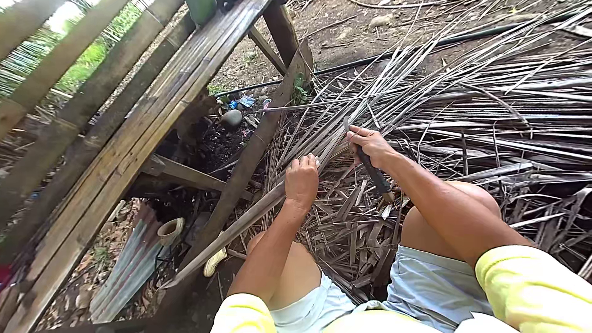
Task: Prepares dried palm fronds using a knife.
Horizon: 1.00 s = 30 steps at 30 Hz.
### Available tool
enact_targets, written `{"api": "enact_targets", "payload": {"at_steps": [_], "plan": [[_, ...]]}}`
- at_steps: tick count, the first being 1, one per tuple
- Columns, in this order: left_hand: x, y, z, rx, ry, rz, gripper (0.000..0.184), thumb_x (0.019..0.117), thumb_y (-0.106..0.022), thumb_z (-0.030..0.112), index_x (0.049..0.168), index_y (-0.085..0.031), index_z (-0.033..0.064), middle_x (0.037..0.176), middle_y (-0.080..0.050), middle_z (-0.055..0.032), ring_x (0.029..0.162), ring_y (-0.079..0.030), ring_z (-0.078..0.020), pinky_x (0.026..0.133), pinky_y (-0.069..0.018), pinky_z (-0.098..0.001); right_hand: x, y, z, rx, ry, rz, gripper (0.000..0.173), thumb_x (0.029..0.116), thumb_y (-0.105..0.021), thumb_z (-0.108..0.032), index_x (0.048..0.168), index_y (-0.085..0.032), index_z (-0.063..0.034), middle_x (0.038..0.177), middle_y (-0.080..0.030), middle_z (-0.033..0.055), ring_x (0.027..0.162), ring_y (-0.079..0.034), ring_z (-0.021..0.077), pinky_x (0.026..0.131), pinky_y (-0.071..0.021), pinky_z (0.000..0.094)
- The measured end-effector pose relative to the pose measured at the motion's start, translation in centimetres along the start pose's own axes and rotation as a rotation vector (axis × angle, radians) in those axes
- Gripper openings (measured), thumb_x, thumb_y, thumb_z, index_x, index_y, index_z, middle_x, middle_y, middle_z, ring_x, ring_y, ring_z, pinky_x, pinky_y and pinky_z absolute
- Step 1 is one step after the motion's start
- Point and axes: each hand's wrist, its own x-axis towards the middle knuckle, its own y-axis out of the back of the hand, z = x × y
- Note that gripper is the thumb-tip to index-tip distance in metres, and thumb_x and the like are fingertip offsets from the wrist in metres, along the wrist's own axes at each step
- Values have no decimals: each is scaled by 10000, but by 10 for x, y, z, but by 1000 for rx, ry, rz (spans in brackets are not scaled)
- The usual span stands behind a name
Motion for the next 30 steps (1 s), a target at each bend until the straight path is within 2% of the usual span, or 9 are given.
{"api": "enact_targets", "payload": {"at_steps": [6,12,14,16,20,23,26,28,30], "plan": [[0,5,-10,-45,48,0,256,992,-603,36,1219,-713,-4,983,-703,-191,874,-687,-377,709,-564,-499,14,27,-13,42,83,212,424,1082,-540,-238,1497,-503,-161,722,-528,1,465,-486,91,392,-431,234],[9,21,-23,-88,262,-159,290,1021,-535,47,1242,-714,-9,1116,-720,-227,1030,-702,-417,839,-559,-563,25,56,-17,51,179,517,438,1116,-449,-283,1532,-431,-148,762,-493,26,472,-458,111,434,-442,268],[13,26,-31,-181,382,-268,305,1064,-487,93,1270,-691,-3,1179,-705,-233,1111,-683,-417,924,-531,-594,10,46,-24,56,194,416,357,1120,-433,-294,1417,-490,-104,722,-485,-6,464,-478,90,437,-471,252],[20,18,-38,-366,434,-351,328,1091,-464,152,1284,-694,21,1178,-717,-224,1126,-684,-395,986,-507,-599,-15,20,-28,37,151,103,318,1111,-450,-272,1359,-540,-94,693,-508,-35,484,-500,74,456,-484,238],[28,-5,-35,-652,296,-438,309,1078,-523,160,1298,-697,31,1026,-750,-165,963,-715,-301,943,-539,-515,-42,-28,-1,45,-4,-357,357,1108,-441,-210,1441,-502,-99,690,-521,-16,487,-515,80,447,-490,234],[31,-3,-36,-757,236,-475,459,1002,-634,108,1449,-578,22,1130,-723,-200,995,-702,-307,948,-542,-504,-38,-28,-3,137,-26,-304,361,1114,-432,-254,1448,-530,-158,682,-498,-23,480,-494,81,435,-471,230],[28,2,-53,-856,307,-612,581,955,-695,73,1496,-493,5,1037,-689,-216,848,-669,-275,832,-562,-458,-22,-6,-17,209,60,-213,358,1122,-403,-280,1450,-515,-191,691,-495,-46,494,-506,73,449,-489,235],[24,8,-64,-902,380,-703,397,989,-668,78,1366,-591,-19,1000,-705,-163,820,-667,-198,800,-566,-376,-13,8,-23,244,90,-123,358,1122,-406,-291,1446,-517,-187,683,-492,-48,482,-506,75,439,-491,237],[21,8,-71,-938,442,-694,187,1048,-607,133,1119,-680,-24,772,-660,-38,621,-583,-66,608,-507,-231,-10,14,-24,247,100,-41,344,1119,-417,-301,1412,-536,-166,680,-496,-45,480,-507,78,437,-486,236]]}}
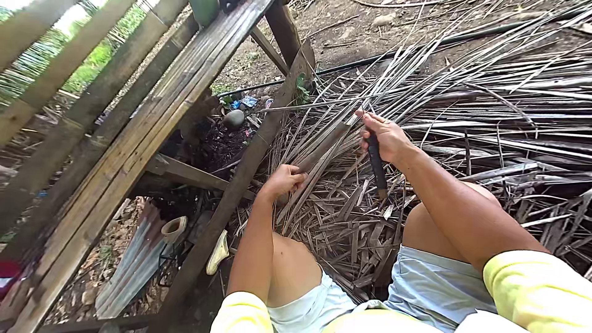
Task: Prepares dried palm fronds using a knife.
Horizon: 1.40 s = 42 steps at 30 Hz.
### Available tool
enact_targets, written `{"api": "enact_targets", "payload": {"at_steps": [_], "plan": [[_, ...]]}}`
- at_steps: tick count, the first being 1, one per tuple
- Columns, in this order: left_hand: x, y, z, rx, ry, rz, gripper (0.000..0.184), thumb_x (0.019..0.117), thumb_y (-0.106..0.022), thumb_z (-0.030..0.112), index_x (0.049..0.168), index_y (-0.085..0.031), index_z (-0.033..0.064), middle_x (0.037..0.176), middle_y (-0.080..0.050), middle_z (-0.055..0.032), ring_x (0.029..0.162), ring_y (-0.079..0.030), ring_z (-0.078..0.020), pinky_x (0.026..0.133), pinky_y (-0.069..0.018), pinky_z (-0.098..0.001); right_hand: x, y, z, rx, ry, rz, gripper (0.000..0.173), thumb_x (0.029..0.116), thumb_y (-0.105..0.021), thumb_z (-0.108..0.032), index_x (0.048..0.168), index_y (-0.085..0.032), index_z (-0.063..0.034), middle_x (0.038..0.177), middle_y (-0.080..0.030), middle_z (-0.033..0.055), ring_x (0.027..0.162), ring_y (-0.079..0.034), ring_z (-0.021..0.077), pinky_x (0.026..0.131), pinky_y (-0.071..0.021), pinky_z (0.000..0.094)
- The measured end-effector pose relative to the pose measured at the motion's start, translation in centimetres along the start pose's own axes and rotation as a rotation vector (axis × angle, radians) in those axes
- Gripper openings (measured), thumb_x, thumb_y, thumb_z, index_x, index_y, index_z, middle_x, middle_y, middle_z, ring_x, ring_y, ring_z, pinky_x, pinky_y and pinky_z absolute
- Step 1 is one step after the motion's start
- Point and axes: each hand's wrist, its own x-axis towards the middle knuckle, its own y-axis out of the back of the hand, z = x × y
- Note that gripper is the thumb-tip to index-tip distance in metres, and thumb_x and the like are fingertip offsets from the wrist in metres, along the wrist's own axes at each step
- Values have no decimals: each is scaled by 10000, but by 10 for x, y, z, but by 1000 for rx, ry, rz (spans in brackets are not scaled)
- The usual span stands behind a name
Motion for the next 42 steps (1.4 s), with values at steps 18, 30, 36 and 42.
{"api": "enact_targets", "payload": {"at_steps": [18,30,36,42], "plan": [[25,-27,14,99,-144,285,176,953,-638,16,791,-706,25,703,-679,-22,555,-546,-81,583,-478,-309,-40,-54,52,-497,-101,-527,409,1101,-477,-225,1487,-461,-90,653,-514,36,449,-488,112,435,-462,258],[9,-55,33,550,-250,529,180,973,-592,12,1043,-742,-58,1025,-696,-223,1009,-689,-380,901,-540,-540,-34,-57,50,-829,67,-326,357,1111,-461,-299,1203,-612,11,726,-559,97,555,-537,181,568,-497,359],[4,-55,36,638,-151,561,262,981,-600,56,1194,-748,25,1118,-722,-179,1084,-688,-359,919,-543,-538,-33,-53,52,-1014,104,-364,415,1119,-417,-345,1277,-635,-30,861,-643,182,763,-631,324,760,-514,547],[-9,-57,41,551,-175,543,291,973,-597,31,1217,-754,50,1109,-725,-171,1046,-700,-344,911,-547,-536,-6,-31,37,-704,-15,-98,362,1128,-401,-289,1174,-608,5,680,-519,48,484,-480,127,487,-461,299]]}}
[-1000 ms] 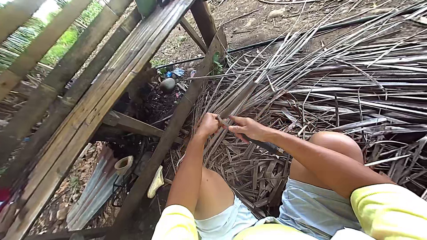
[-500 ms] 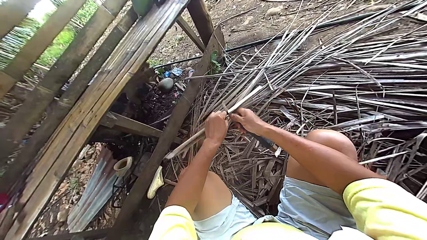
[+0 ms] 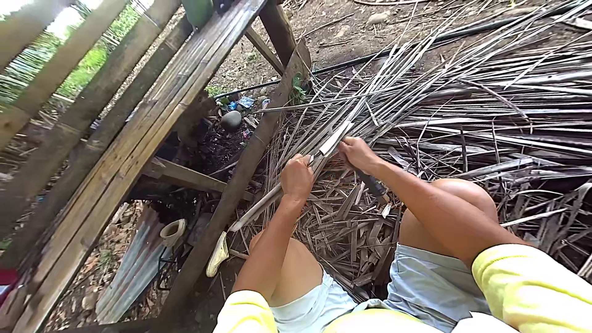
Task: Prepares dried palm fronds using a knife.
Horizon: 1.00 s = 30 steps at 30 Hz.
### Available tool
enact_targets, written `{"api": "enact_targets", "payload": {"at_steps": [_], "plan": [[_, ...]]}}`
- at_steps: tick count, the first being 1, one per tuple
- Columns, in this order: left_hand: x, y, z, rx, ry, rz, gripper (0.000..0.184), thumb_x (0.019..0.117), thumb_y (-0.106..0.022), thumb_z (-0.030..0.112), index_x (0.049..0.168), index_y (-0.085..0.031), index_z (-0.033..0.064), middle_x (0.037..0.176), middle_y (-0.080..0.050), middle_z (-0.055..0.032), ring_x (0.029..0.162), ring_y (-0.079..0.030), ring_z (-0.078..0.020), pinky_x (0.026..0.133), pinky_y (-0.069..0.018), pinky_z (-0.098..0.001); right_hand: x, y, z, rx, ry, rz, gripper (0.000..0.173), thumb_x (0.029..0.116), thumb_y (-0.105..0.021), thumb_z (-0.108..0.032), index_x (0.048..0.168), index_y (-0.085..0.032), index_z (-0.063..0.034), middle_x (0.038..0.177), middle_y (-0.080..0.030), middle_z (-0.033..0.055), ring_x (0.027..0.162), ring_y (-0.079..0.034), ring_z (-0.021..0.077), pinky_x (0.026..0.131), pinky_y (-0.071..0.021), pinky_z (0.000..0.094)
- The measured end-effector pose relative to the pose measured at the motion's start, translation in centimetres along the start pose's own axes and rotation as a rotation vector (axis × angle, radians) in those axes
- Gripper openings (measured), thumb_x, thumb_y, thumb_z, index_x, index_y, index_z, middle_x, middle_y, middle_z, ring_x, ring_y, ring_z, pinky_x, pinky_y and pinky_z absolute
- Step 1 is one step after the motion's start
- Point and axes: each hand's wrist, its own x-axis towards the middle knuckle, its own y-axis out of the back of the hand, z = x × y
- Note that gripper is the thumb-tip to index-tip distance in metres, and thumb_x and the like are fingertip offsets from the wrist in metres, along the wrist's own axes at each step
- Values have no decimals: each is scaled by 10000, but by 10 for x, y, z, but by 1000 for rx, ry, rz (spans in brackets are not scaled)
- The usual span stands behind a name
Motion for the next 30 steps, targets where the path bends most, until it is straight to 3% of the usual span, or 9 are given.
{"api": "enact_targets", "payload": {"at_steps": [2,7,9,10,16,18,22,25,30], "plan": [[-1,5,-6,-47,33,4,283,986,-598,49,1219,-758,61,1103,-727,-161,1031,-703,-335,915,-544,-539,11,20,4,83,-36,100,384,1126,-410,-290,1352,-588,-35,685,-517,46,471,-464,126,464,-450,298],[-1,12,-22,-49,134,-22,250,1009,-609,111,1204,-759,63,1142,-736,-168,1087,-699,-348,954,-531,-562,10,49,7,179,6,383,269,1095,-441,-180,1225,-587,4,754,-558,55,523,-508,115,512,-487,305],[6,10,-23,-37,185,-81,225,1019,-604,141,1162,-757,59,1119,-745,-182,1086,-702,-370,950,-521,-592,-7,32,-8,162,61,296,295,1092,-496,-235,1276,-607,-33,839,-614,65,599,-545,119,578,-506,325],[10,8,-22,-33,196,-109,208,1026,-601,162,1117,-750,50,1075,-745,-189,1056,-704,-377,928,-520,-599,-16,22,-12,134,70,191,360,1095,-493,-230,1400,-575,-58,911,-648,96,660,-574,145,633,-521,353],[19,-1,-11,-60,209,-220,262,1011,-657,305,1061,-745,64,1039,-731,-177,1015,-692,-367,874,-511,-611,-28,-30,7,106,75,-253,525,1090,-520,-237,1588,-385,-139,713,-570,75,482,-480,140,459,-445,299],[19,-2,-9,-81,207,-202,292,988,-679,296,1183,-752,91,1167,-724,-153,1100,-685,-344,944,-518,-597,-23,-37,21,157,80,-238,533,1075,-553,-297,1581,-413,-204,672,-566,72,435,-455,129,404,-413,271],[13,2,-3,-74,156,-92,376,977,-689,278,1299,-720,86,1172,-711,-150,1087,-686,-332,946,-528,-560,-26,-29,-2,123,92,-232,524,1085,-529,-217,1582,-398,-113,674,-562,50,461,-462,108,445,-421,265],[6,-1,-5,-43,31,-7,326,979,-698,271,1227,-744,64,1070,-695,-168,963,-688,-353,821,-547,-572,-28,-24,-6,97,97,-192,488,1083,-535,-221,1546,-455,-92,666,-553,39,466,-468,102,447,-431,263],[3,13,-7,-67,104,-53,313,987,-681,322,1192,-772,104,1059,-722,-130,985,-695,-324,867,-532,-571,-13,5,-1,225,-10,15,447,1096,-504,-252,1522,-494,-116,680,-523,20,472,-453,111,435,-420,272]]}}
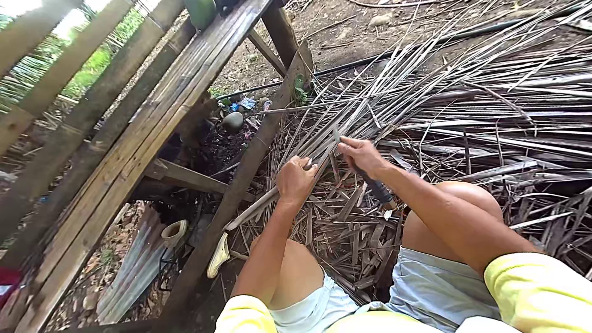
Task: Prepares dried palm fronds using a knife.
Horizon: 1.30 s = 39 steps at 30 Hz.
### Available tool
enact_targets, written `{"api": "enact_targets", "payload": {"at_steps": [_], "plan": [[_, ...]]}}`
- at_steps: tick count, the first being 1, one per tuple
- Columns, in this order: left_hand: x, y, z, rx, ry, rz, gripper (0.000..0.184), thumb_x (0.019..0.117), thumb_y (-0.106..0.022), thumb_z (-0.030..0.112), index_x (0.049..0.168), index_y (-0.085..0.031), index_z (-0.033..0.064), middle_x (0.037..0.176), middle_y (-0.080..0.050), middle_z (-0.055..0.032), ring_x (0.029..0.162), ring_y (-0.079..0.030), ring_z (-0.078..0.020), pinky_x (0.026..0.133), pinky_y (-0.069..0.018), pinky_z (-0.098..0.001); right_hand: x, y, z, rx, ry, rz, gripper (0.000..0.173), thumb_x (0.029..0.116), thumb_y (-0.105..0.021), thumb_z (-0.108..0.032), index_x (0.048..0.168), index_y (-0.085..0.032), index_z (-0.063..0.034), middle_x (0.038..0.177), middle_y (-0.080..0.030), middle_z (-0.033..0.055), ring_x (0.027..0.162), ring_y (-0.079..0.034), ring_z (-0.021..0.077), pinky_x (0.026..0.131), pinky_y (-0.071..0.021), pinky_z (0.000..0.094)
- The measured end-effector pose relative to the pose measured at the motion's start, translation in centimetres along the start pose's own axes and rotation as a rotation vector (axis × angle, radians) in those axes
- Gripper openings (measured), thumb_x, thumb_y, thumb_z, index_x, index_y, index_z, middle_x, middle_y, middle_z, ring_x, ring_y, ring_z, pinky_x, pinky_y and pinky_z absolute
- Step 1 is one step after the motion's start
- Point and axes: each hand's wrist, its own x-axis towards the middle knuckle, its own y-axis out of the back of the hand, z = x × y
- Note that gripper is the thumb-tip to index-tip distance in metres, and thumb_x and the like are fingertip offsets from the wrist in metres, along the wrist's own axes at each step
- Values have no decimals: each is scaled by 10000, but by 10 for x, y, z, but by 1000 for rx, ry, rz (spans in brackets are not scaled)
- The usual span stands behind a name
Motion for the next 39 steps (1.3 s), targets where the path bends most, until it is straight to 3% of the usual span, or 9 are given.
{"api": "enact_targets", "payload": {"at_steps": [6,11,13,16,20,24,27,32,39], "plan": [[-5,5,-2,-53,-18,-17,452,993,-641,516,1186,-775,129,1019,-700,-127,946,-678,-311,829,-517,-574,14,21,-2,100,7,196,443,1088,-526,-221,1511,-493,-95,667,-504,8,448,-447,90,405,-411,239],[-8,12,-9,-40,52,37,308,1035,-607,370,1088,-805,140,1011,-722,-113,971,-687,-312,854,-508,-576,27,50,-6,181,24,413,436,1098,-500,-271,1512,-485,-134,704,-500,2,451,-433,96,406,-405,256],[-8,10,-12,-35,66,67,295,1038,-607,325,1094,-795,105,1024,-707,-151,976,-679,-340,849,-508,-584,15,41,-15,155,108,345,440,1106,-475,-264,1517,-471,-109,695,-495,-4,455,-446,93,415,-428,255],[0,1,-11,24,68,71,288,1040,-598,288,1102,-786,79,1051,-706,-158,980,-690,-337,856,-522,-575,-14,1,-11,47,154,57,404,1102,-463,-212,1470,-502,-49,687,-522,14,477,-476,107,448,-454,280],[6,-11,-5,93,23,45,261,1038,-593,236,1120,-780,73,1092,-723,-143,1029,-697,-329,885,-526,-577,-33,-34,3,-46,67,-278,486,1094,-499,-202,1562,-415,-106,681,-529,38,483,-472,109,454,-432,263],[1,-14,2,94,-41,98,224,1007,-594,146,1051,-777,24,1053,-723,-162,980,-706,-346,828,-544,-573,-29,-41,17,-21,74,-288,515,1091,-509,-254,1592,-395,-213,655,-503,48,441,-424,108,406,-384,244],[-7,-19,1,123,-171,182,209,1022,-598,131,953,-743,-2,981,-690,-183,867,-698,-370,712,-554,-573,-17,-38,15,-28,97,-263,492,1092,-511,-217,1572,-426,-154,680,-532,29,465,-453,99,429,-411,256],[-6,-27,5,214,-244,315,193,1015,-600,97,951,-740,-20,962,-691,-184,870,-703,-365,698,-568,-528,-15,-35,4,8,126,-186,472,1079,-535,-177,1533,-465,-69,667,-543,18,458,-459,78,423,-407,232],[-14,-22,-1,213,-293,385,180,1005,-611,104,921,-739,9,943,-689,-160,803,-696,-343,637,-563,-512,3,-8,-2,225,2,16,455,1082,-537,-213,1521,-481,-109,692,-536,3,466,-465,88,418,-429,240]]}}
